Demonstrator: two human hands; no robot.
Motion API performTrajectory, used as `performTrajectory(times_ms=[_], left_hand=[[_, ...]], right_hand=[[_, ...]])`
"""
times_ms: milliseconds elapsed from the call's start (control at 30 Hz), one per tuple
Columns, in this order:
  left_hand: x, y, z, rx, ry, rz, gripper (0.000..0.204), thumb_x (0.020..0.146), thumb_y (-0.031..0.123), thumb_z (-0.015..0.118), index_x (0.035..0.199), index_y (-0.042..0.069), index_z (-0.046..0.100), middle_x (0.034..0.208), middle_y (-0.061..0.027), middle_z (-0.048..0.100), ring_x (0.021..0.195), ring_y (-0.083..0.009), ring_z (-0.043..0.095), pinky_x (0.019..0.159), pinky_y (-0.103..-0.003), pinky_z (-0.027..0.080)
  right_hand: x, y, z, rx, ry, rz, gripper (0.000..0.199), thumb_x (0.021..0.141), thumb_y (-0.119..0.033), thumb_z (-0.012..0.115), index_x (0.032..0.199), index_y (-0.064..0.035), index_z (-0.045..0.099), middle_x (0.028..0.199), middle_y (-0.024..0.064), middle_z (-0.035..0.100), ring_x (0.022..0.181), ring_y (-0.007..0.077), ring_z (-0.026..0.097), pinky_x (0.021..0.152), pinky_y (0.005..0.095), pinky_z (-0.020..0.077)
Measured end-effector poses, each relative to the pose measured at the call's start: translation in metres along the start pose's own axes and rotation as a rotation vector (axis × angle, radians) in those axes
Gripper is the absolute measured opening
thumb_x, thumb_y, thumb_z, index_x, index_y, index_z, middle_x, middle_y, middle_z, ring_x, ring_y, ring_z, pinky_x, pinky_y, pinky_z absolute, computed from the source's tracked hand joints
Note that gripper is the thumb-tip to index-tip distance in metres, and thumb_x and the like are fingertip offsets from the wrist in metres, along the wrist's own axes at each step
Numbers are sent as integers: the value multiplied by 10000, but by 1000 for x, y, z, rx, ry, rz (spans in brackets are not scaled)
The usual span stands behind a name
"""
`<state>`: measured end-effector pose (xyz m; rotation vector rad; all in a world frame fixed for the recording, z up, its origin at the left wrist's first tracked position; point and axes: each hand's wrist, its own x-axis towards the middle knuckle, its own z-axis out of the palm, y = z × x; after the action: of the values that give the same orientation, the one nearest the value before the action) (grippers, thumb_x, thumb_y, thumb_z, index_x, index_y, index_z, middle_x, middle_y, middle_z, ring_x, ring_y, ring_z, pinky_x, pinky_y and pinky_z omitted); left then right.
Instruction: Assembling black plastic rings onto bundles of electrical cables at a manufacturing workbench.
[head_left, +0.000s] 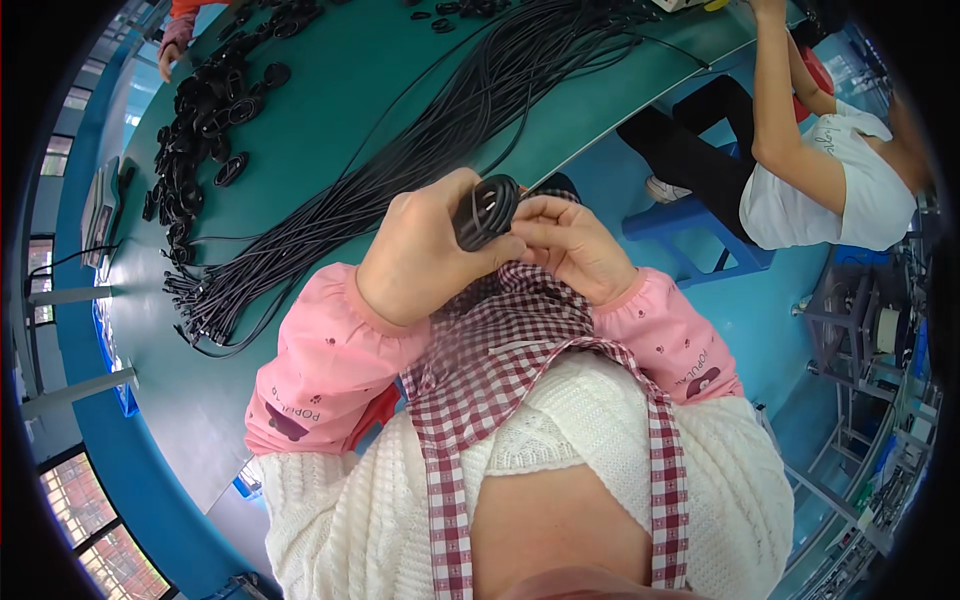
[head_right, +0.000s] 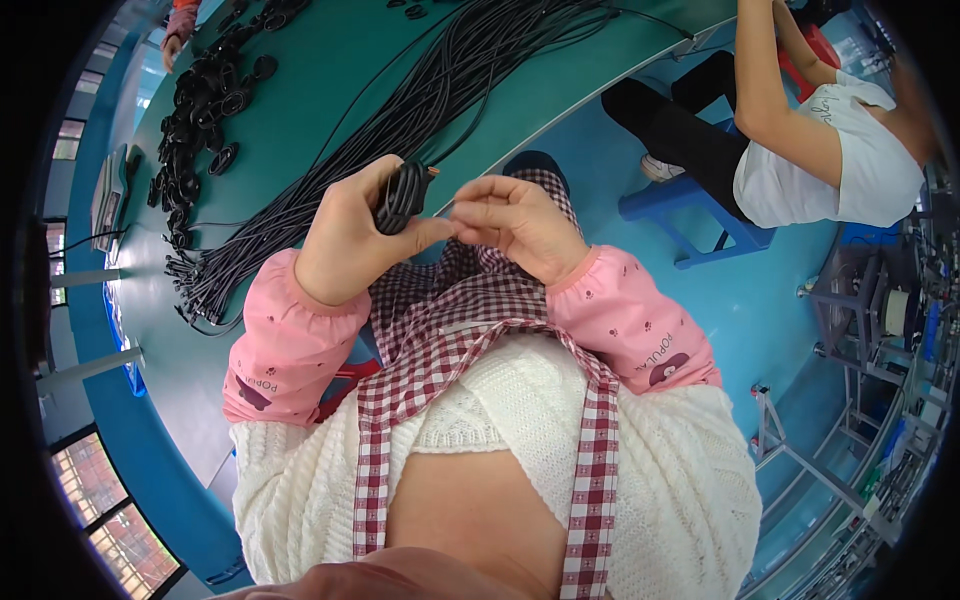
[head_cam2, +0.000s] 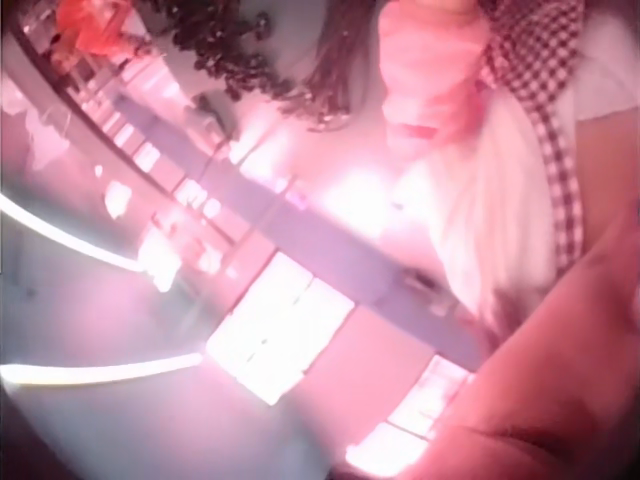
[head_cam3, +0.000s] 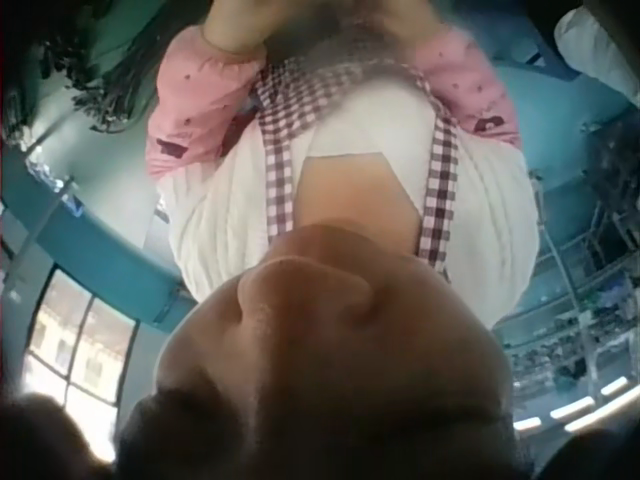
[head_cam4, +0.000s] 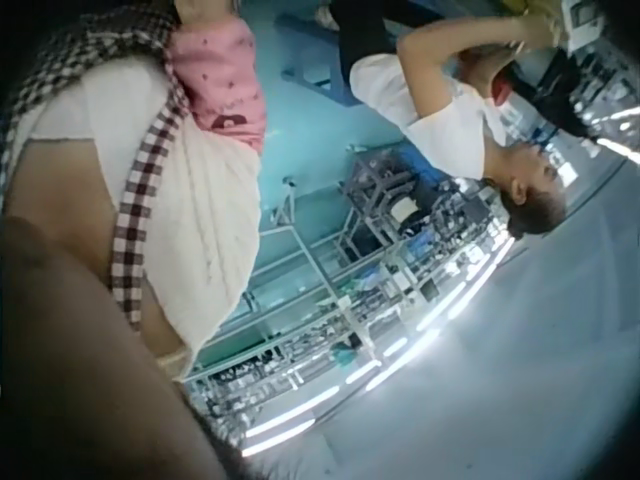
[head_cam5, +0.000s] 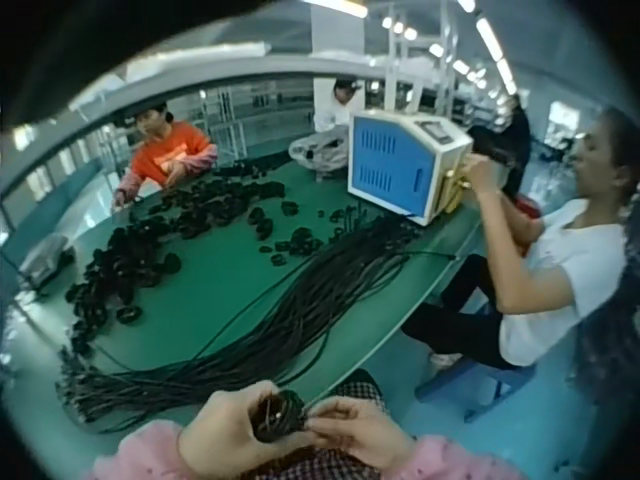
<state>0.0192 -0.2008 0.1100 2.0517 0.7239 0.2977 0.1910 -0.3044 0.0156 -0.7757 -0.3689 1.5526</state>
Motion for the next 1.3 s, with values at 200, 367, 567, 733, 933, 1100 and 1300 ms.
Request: performTrajectory(times_ms=[200,367,567,733,933,1100,1300], left_hand=[[4,-12,19,-9,264,252,364,708,69,794,1012,18,600,733,-111,650,647,-226,667,597,-311,498],[8,-20,19,133,219,262,358,717,66,775,1018,20,587,754,-131,649,662,-289,666,597,-337,501],[8,-20,21,192,277,242,370,714,60,760,1029,21,571,729,-136,631,651,-304,658,582,-346,494],[10,-18,21,255,300,248,427,705,71,767,1070,22,550,735,-139,634,651,-302,652,587,-342,500],[3,-10,-9,-616,-219,-55,443,974,219,558,1328,-35,475,998,-66,617,757,-88,598,596,-234,472],[-3,-19,10,-726,-162,-19,398,1025,238,453,1309,-37,492,957,-59,637,739,-81,583,602,-211,461],[-5,-22,19,-555,-4,11,400,1024,234,455,1324,-29,487,949,-49,652,720,-81,563,605,-211,457]], right_hand=[[-15,-52,52,-604,59,-422,171,904,-62,645,1060,6,653,931,69,682,851,126,657,742,225,525],[-15,-50,58,-976,9,-755,220,855,-59,690,1069,-8,671,944,72,672,845,127,652,730,216,514],[-15,-49,66,-1062,-32,-729,291,806,-41,731,1088,-8,669,952,82,681,832,133,660,695,241,538],[-12,-47,65,-764,4,-440,316,810,0,714,1121,14,658,968,91,694,835,136,673,743,249,551],[-15,-56,56,-645,-19,-389,326,834,39,672,1157,33,636,967,100,690,847,142,675,786,249,547],[-12,-53,56,-581,-48,-356,318,837,42,662,1154,38,631,955,104,688,851,147,676,777,248,548],[-7,-47,59,-941,138,-535,288,797,13,700,1082,-9,664,961,96,681,812,149,678,700,254,544]])
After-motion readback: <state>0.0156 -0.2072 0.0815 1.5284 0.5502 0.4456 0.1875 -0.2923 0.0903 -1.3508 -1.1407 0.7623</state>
